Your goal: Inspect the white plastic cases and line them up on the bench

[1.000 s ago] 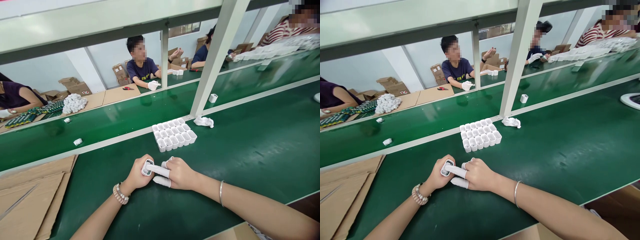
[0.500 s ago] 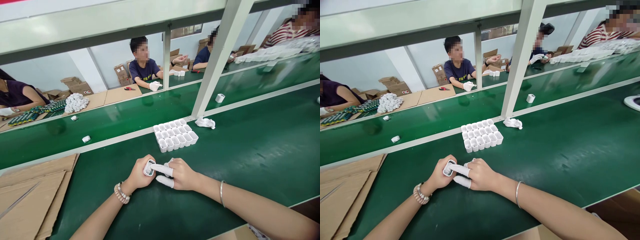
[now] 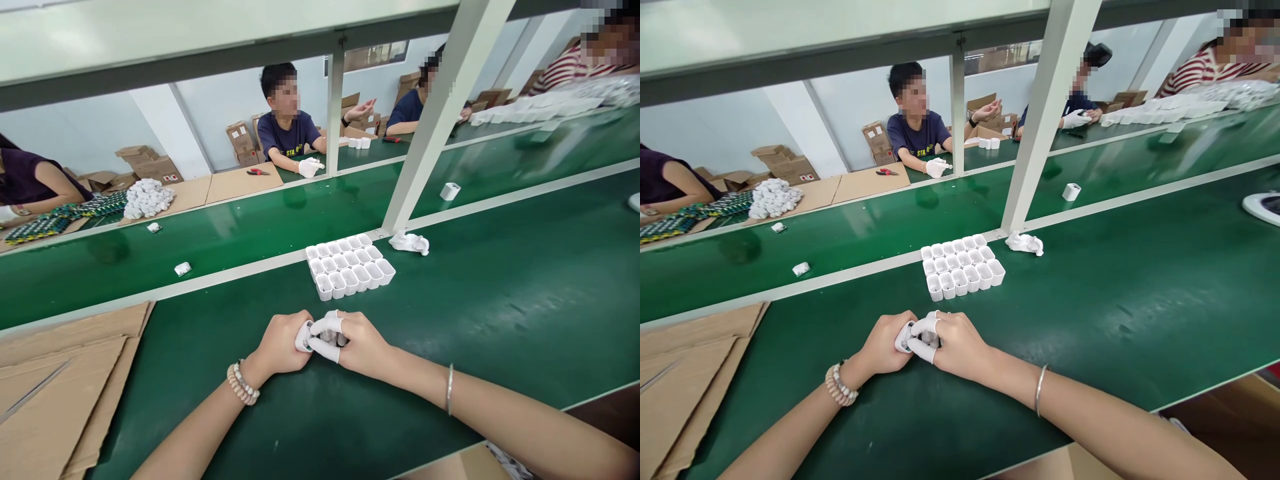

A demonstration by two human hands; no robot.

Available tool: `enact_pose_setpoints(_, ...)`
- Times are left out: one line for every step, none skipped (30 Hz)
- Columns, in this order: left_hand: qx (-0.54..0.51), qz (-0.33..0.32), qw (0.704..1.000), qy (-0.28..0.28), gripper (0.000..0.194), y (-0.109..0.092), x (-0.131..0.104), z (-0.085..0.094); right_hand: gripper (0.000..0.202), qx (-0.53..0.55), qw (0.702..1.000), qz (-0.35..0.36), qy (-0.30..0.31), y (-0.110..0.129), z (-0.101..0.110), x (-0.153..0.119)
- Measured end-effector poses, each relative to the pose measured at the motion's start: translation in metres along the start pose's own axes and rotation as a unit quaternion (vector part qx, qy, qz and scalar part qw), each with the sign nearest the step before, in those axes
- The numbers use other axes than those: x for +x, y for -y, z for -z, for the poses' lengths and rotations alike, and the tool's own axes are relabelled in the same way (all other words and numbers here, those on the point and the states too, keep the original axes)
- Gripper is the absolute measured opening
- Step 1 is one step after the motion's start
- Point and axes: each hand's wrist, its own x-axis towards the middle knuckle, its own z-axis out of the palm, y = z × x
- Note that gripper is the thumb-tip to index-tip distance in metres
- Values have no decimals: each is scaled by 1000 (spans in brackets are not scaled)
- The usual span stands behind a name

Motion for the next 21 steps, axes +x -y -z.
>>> enact_pose_setpoints(7, -1, 1000, -1, 14, 0, 0, 0, 12, 3, 1000, -11, 2, 0, 0, -1)
enact_pose_setpoints(12, 0, 1000, -3, 14, 0, 0, 0, 12, 9, 1000, -22, 4, -1, -1, -1)
enact_pose_setpoints(16, 0, 1000, -5, 14, 0, 0, -1, 12, 17, 999, -29, 6, -1, -1, -1)
enact_pose_setpoints(18, 2, 1000, -6, 14, 1, 0, -1, 12, 26, 999, -32, 7, -2, -1, -2)
enact_pose_setpoints(18, 2, 1000, -7, 14, 1, 0, -1, 12, 33, 999, -31, 5, -3, -2, -2)
enact_pose_setpoints(18, 3, 1000, -6, 14, 1, -1, -1, 12, 39, 999, -29, 3, -4, -2, -2)
enact_pose_setpoints(18, 3, 1000, -5, 14, 1, -1, -1, 13, 42, 999, -27, 1, -4, -1, -2)
enact_pose_setpoints(17, 3, 1000, -3, 14, 1, -1, 0, 13, 44, 999, -25, -1, -4, -1, -2)
enact_pose_setpoints(16, 4, 1000, -1, 14, 1, -1, 0, 14, 47, 999, -25, -1, -4, 0, -1)
enact_pose_setpoints(14, 5, 1000, 0, 14, 1, -1, 0, 14, 50, 998, -26, 1, -4, 0, -1)
enact_pose_setpoints(12, 6, 1000, 0, 14, 1, -1, 0, 14, 53, 998, -27, 3, -4, 1, -1)
enact_pose_setpoints(11, 6, 1000, 0, 14, 1, -1, 0, 14, 56, 998, -28, 6, -3, 1, 0)
enact_pose_setpoints(11, 6, 1000, 0, 15, 1, -1, 0, 14, 57, 998, -28, 6, -2, 2, 0)
enact_pose_setpoints(13, 5, 1000, 1, 15, 1, -1, -1, 14, 57, 998, -30, 7, -2, 2, 0)
enact_pose_setpoints(20, 3, 1000, 3, 14, 2, -1, -1, 14, 56, 998, -33, 7, -1, 1, 0)
enact_pose_setpoints(29, 0, 1000, 5, 14, 2, -1, -1, 13, 56, 998, -40, 7, -1, 1, 0)
enact_pose_setpoints(39, -4, 999, 8, 14, 3, -1, -2, 12, 57, 997, -49, 7, -1, 0, -1)
enact_pose_setpoints(49, -8, 999, 9, 14, 3, -1, -2, 12, 61, 996, -58, 8, -2, -1, -1)
enact_pose_setpoints(56, -12, 998, 11, 14, 3, -1, -2, 11, 65, 996, -67, 9, -2, -2, -1)
enact_pose_setpoints(59, -13, 998, 11, 14, 4, -1, -2, 11, 69, 995, -73, 11, -3, -3, -2)
enact_pose_setpoints(56, -13, 998, 12, 14, 3, 0, -2, 11, 73, 995, -71, 11, -3, -3, -2)
